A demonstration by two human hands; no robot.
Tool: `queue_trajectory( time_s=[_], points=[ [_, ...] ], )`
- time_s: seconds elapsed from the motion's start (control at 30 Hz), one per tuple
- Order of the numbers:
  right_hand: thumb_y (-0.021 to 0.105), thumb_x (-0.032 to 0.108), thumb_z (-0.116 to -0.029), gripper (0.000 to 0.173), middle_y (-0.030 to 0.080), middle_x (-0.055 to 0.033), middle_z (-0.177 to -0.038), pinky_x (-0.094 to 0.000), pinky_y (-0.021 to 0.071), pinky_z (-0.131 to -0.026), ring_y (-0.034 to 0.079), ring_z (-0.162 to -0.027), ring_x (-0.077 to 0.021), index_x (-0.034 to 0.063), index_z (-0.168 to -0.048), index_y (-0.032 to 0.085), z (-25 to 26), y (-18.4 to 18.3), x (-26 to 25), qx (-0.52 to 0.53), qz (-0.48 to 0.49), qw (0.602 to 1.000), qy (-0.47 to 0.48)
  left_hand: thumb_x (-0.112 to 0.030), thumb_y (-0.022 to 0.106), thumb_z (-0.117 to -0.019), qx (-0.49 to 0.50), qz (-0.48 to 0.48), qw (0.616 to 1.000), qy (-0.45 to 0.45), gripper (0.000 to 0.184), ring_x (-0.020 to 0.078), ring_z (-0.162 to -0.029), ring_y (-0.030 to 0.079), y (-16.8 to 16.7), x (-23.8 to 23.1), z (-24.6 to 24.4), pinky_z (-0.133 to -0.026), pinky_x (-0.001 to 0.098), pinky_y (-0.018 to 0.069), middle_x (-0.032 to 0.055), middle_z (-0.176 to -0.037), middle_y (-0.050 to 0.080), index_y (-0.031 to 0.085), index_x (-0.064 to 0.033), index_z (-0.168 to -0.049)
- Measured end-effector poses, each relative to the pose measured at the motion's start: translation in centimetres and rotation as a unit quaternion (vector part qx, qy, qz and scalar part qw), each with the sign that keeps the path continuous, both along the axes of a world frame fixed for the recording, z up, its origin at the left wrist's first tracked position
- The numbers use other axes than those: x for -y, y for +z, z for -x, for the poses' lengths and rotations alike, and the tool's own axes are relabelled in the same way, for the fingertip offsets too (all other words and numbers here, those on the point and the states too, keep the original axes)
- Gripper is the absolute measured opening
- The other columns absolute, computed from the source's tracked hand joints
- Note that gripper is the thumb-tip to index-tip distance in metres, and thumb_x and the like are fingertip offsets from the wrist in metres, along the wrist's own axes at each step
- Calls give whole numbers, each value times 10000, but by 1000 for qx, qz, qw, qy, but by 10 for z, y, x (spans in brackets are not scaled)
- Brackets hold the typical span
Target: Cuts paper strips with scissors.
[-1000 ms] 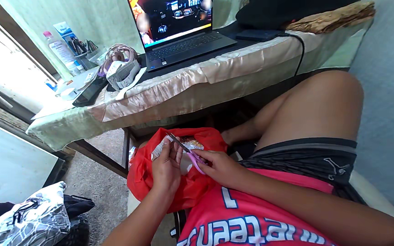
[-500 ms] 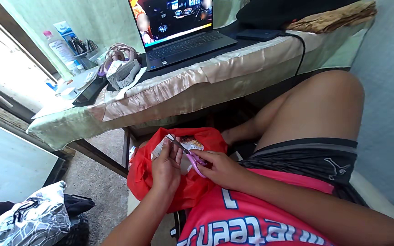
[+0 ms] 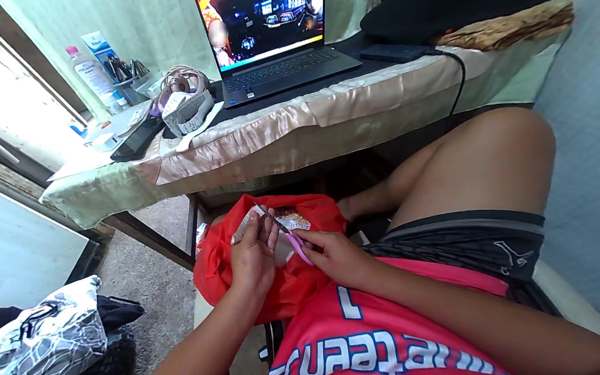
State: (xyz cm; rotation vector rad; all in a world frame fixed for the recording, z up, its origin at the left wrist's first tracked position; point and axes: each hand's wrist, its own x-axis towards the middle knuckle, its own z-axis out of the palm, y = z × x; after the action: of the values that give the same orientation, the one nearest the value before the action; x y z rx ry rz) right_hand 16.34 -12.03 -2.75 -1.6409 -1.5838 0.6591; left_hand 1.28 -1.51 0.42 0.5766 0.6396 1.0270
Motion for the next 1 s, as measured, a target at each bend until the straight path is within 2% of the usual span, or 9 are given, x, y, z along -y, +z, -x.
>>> queue_trajectory(
  time_s=[0.13, 0.2, 0.33, 0.57, 0.63, 0.7, 0.77, 0.9, 1.0],
  points=[
    [556, 345, -1029, 472, 703, -38, -1165, -284, 547, -906, 659, -998, -76, 190, -1475, 563, 2, 2, 2, -7, -3, 1000, 5, -197, 527, -1078, -4, 2, 1000, -1, 299, 230, -1019, 736, -1, 0, 0, -896, 344, 607, 164, -1146, 725, 594, 20, -1272],
    [548, 345, -1038, 461, 705, -44, -1141, -279, 549, -883, 659, -969, -80, 183, -1469, 569, 2, 2, 2, 5, -10, 1000, 3, -189, 521, -1081, -1, -2, 1000, -3, 294, 238, -1030, 732, -2, -1, 0, -906, 352, 604, 168, -1147, 720, 585, 21, -1276],
    [524, 260, -1053, 396, 704, -34, -972, -269, 546, -793, 640, -815, -84, 169, -1429, 606, 0, -2, 0, 13, -24, 1000, -9, -184, 533, -1076, 3, 2, 1000, 4, 286, 250, -1026, 737, -1, 0, 0, -909, 366, 608, 177, -1145, 719, 570, 23, -1269],
    [569, 345, -1025, 477, 701, -40, -1155, -271, 547, -901, 657, -994, -74, 181, -1473, 565, 2, 1, 2, 6, -8, 1000, -4, -189, 537, -1074, 1, 4, 1000, 2, 295, 242, -1015, 739, -1, 0, 0, -890, 352, 611, 168, -1149, 724, 587, 15, -1281],
    [553, 338, -1033, 463, 705, -43, -1146, -277, 545, -902, 658, -985, -80, 183, -1469, 570, 1, 0, 1, 15, -11, 1000, -4, -186, 543, -1071, 2, 2, 1000, 2, 292, 240, -1014, 739, 0, 0, 0, -892, 354, 611, 166, -1149, 723, 589, 11, -1281],
    [534, 279, -1043, 410, 717, -49, -1035, -286, 553, -845, 663, -887, -97, 162, -1430, 604, 0, -2, 0, 26, -29, 999, -12, -178, 537, -1074, 1, -1, 1000, 4, 290, 247, -1025, 738, 0, 1, 0, -911, 362, 608, 170, -1161, 720, 581, 15, -1286],
    [524, 253, -1050, 395, 714, -49, -1004, -283, 552, -832, 658, -857, -101, 159, -1425, 608, -1, -2, 0, 32, -29, 999, -17, -180, 528, -1078, 2, -2, 1000, 4, 293, 253, -1033, 736, 0, 1, 0, -922, 366, 604, 174, -1156, 721, 582, 25, -1279],
    [555, 322, -1034, 458, 711, -57, -1147, -294, 551, -920, 669, -995, -98, 170, -1465, 573, 0, 0, 1, 31, -17, 999, -15, -179, 535, -1074, 4, -2, 1000, 1, 289, 246, -1032, 734, -1, 0, 0, -913, 364, 606, 166, -1156, 721, 597, 19, -1275],
    [555, 362, -1027, 483, 702, -53, -1180, -303, 539, -946, 659, -1040, -104, 182, -1475, 563, 1, 0, 2, 37, -14, 999, -14, -186, 541, -1072, 2, -1, 1000, 3, 291, 242, -1028, 733, -1, 0, 0, -909, 361, 604, 164, -1156, 720, 596, 13, -1276]
  ],
)
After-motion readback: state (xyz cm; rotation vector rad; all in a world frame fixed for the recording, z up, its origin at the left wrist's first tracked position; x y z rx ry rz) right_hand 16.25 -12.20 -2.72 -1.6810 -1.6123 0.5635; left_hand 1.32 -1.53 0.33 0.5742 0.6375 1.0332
